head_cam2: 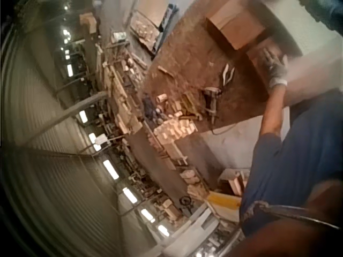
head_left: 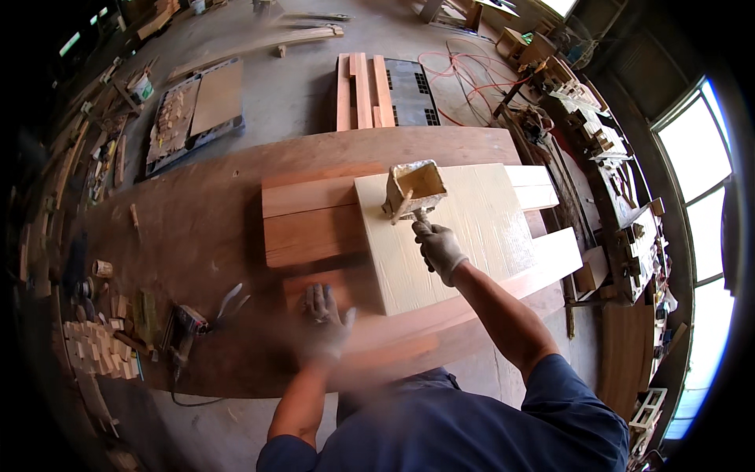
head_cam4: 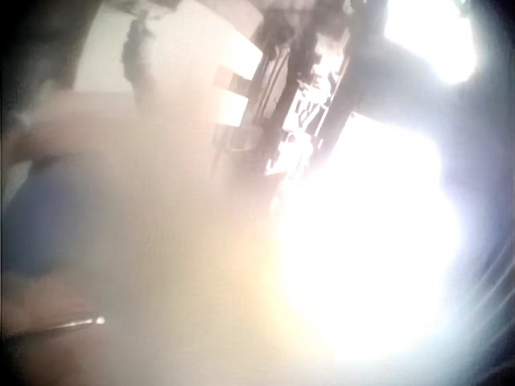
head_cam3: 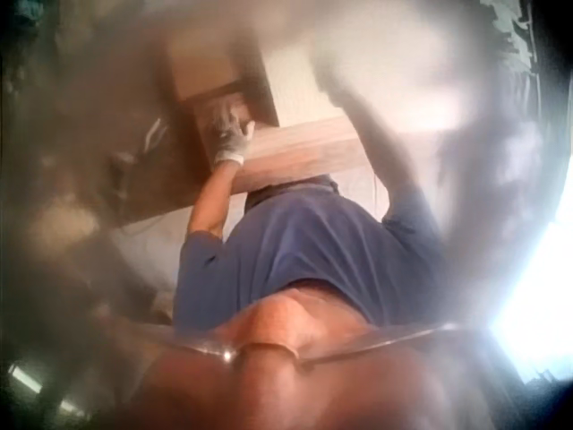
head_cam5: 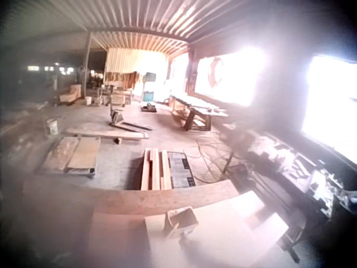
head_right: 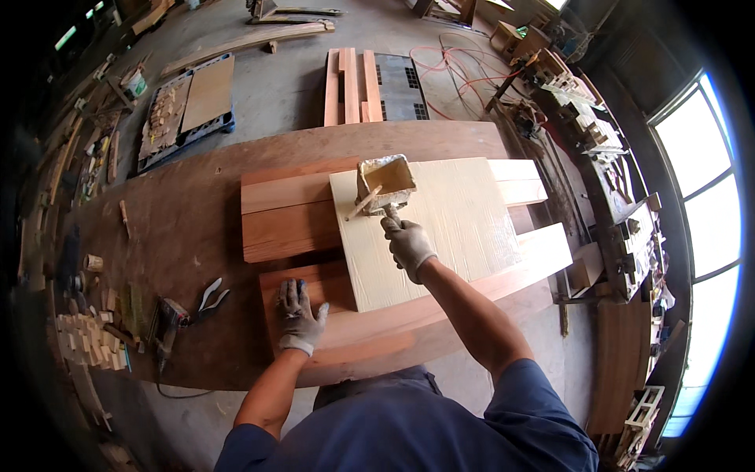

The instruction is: The person applies glue to a large wooden panel using a brush and then secures several wooden slats to the panel using a pneumatic nail gun. The person works in a workshop environment, handling the wood pieces and tools to assemble the structure.

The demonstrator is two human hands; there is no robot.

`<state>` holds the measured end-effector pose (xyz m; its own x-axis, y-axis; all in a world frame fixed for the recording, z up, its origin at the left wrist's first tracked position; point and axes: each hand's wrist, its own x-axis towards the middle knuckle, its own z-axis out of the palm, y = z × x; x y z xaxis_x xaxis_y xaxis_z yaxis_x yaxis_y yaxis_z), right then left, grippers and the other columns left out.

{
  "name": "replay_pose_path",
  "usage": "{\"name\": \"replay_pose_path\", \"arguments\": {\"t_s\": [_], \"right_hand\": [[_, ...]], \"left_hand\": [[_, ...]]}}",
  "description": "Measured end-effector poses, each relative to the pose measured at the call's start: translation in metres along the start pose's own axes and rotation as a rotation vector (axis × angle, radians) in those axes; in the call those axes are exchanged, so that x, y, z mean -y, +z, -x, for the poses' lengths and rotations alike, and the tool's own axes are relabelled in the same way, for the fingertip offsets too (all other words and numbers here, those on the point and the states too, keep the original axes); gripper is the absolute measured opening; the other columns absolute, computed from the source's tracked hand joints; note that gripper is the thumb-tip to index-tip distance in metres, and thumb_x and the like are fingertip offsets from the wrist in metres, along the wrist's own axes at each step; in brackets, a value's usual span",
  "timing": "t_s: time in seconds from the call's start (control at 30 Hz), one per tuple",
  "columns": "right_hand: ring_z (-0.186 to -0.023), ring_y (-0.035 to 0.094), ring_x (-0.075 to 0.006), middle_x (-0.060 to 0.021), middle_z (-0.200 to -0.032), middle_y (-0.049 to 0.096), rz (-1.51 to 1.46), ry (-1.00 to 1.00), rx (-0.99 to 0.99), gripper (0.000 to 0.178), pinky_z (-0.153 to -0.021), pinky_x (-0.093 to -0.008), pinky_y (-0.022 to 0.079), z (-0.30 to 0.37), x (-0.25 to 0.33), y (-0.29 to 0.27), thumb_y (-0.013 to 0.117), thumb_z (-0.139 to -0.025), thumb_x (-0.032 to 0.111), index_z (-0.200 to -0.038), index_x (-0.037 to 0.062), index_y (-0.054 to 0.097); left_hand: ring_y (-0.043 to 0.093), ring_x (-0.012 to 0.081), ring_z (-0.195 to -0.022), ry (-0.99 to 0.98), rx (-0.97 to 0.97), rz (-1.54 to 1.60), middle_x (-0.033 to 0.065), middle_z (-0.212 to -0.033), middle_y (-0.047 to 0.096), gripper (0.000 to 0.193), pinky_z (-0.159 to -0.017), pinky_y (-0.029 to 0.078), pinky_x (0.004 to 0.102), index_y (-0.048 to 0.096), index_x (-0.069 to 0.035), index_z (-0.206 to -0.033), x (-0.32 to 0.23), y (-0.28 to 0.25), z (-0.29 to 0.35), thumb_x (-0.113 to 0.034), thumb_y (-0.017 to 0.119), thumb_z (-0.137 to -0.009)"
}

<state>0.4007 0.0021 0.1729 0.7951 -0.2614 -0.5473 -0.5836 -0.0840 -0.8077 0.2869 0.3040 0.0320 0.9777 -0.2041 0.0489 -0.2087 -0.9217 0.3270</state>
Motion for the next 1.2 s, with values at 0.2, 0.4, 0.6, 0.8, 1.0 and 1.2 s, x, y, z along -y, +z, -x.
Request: {"name": "replay_pose_path", "arguments": {"t_s": [0.2,0.4,0.6,0.8,1.0,1.2], "right_hand": [[-0.046,0.044,-0.0126,0.0030,-0.061,0.049,-0.005,-0.045,-0.017,0.038,-0.042,-0.0339,0.037,-0.086,0.061,0.040,0.061,-0.104,0.049,-0.090,0.0135,0.061],[-0.046,0.044,-0.0119,0.0031,-0.063,0.049,-0.036,-0.085,0.044,0.040,-0.042,-0.0325,0.036,-0.048,0.061,0.063,0.064,-0.102,0.051,-0.094,0.0121,0.060],[-0.046,0.042,-0.0115,0.0031,-0.061,0.046,-0.014,-0.103,0.061,0.045,-0.043,-0.0329,0.037,-0.037,0.036,0.086,0.063,-0.102,0.052,-0.096,0.0081,0.060],[-0.052,0.053,-0.0225,-0.0139,-0.061,0.051,0.228,-0.101,-0.008,0.047,-0.052,-0.0434,0.046,0.081,-0.066,0.062,0.055,-0.108,0.044,-0.090,0.0014,0.063],[-0.067,0.046,-0.0074,-0.0026,-0.067,0.049,0.324,-0.124,-0.153,0.042,-0.060,-0.0320,0.044,0.227,-0.142,0.045,0.067,-0.106,0.036,-0.085,0.0005,0.062],[-0.076,0.066,-0.0287,-0.0216,-0.079,0.065,0.518,-0.003,0.091,0.052,-0.076,-0.0436,0.053,0.212,-0.099,0.002,0.068,-0.103,0.047,-0.094,-0.0040,0.067]], "left_hand": [[0.029,0.0459,-0.156,-0.016,0.001,0.037,0.0275,-0.166,0.036,0.085,-0.129,0.021,0.0601,0.044,0.001,-0.158,-0.006,0.001,-0.004,-0.053,0.067,-0.096],[0.025,0.0435,-0.159,-0.060,0.037,0.031,0.0250,-0.169,0.033,0.087,-0.130,0.020,0.0589,0.043,0.000,-0.160,0.000,0.004,0.001,-0.055,0.066,-0.097],[0.030,0.0454,-0.156,-0.023,-0.062,0.092,0.0265,-0.164,0.039,0.086,-0.126,0.026,0.0608,0.045,0.001,-0.157,-0.005,0.003,-0.003,-0.050,0.071,-0.094],[0.033,0.0441,-0.153,0.044,-0.086,-0.015,0.0254,-0.163,0.039,0.082,-0.126,0.025,0.0609,0.049,0.001,-0.155,-0.001,0.001,-0.004,-0.050,0.071,-0.094],[0.033,0.0427,-0.153,0.008,-0.091,0.007,0.0235,-0.161,0.041,0.083,-0.126,0.026,0.0594,0.048,0.000,-0.155,0.000,0.004,-0.003,-0.051,0.072,-0.093],[0.034,0.0433,-0.153,0.063,-0.131,-0.005,0.0245,-0.161,0.042,0.083,-0.127,0.027,0.0581,0.049,0.000,-0.155,0.001,0.006,-0.005,-0.049,0.075,-0.092]]}}
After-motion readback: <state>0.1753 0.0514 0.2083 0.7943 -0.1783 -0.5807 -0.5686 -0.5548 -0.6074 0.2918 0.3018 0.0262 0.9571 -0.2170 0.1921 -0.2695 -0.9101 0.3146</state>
